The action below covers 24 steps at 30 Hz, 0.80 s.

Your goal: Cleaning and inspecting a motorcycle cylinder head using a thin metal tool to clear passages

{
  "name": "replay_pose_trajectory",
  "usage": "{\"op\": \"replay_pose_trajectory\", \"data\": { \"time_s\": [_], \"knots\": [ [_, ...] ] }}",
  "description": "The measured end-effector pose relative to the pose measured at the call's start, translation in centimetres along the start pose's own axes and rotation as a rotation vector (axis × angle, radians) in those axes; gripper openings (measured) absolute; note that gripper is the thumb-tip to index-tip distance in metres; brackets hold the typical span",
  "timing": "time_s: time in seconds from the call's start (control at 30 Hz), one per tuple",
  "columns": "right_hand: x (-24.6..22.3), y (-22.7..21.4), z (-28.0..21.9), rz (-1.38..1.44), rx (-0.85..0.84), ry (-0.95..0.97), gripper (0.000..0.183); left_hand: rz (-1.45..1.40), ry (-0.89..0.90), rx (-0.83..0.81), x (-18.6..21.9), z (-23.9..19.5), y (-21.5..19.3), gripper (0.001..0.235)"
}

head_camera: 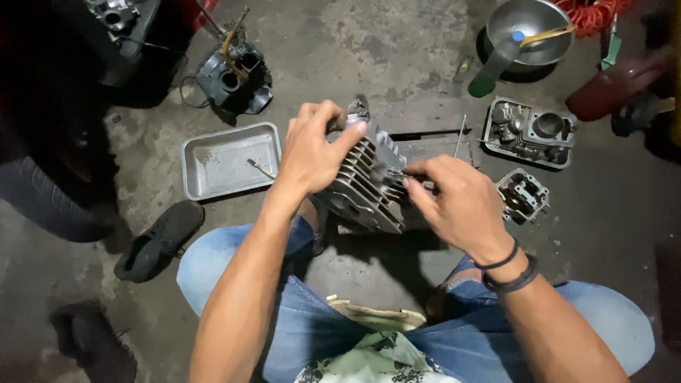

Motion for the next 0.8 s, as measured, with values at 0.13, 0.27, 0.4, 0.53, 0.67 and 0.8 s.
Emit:
{"op": "replay_pose_trajectory", "data": {
  "time_s": [0.13, 0.27, 0.4, 0.53, 0.67, 0.8],
  "knots": [
    [1.5, 1.1, 0.5, 0.047, 0.043, 0.043, 0.012, 0.002, -0.017, 0.017, -1.2, 0.6, -0.3, 0.04],
    [1.6, 1.6, 1.5, 0.212, 0.129, 0.057, 0.011, 0.008, -0.072, -0.009, -2.2, 1.1, 0.1, 0.035],
    [0.9, 2.4, 2.0, 0.139, 0.195, 0.049, 0.009, -0.007, -0.073, -0.017, -2.2, 1.1, -0.1, 0.033],
    [0.7, 2.8, 2.1, 0.202, 0.17, 0.019, 0.008, 0.004, -0.063, -0.006, -2.0, 1.1, -0.3, 0.032],
    [1.1, 2.2, 2.4, 0.223, 0.151, 0.011, 0.006, -0.004, -0.061, -0.007, -1.6, 1.0, -0.3, 0.032],
    [1.3, 3.9, 1.8, 0.245, 0.148, 0.007, 0.008, -0.001, -0.041, -0.006, -1.5, 0.8, -0.1, 0.031]
  ]
}}
Point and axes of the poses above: each hand's wrist, its own z-axis towards the middle knuckle, its own y-axis out of the palm, x = y × z, the point moved 9 cm from there along z, towards the middle knuckle, and after that the axes turned 2 degrees about z, right-handed, at the moved point
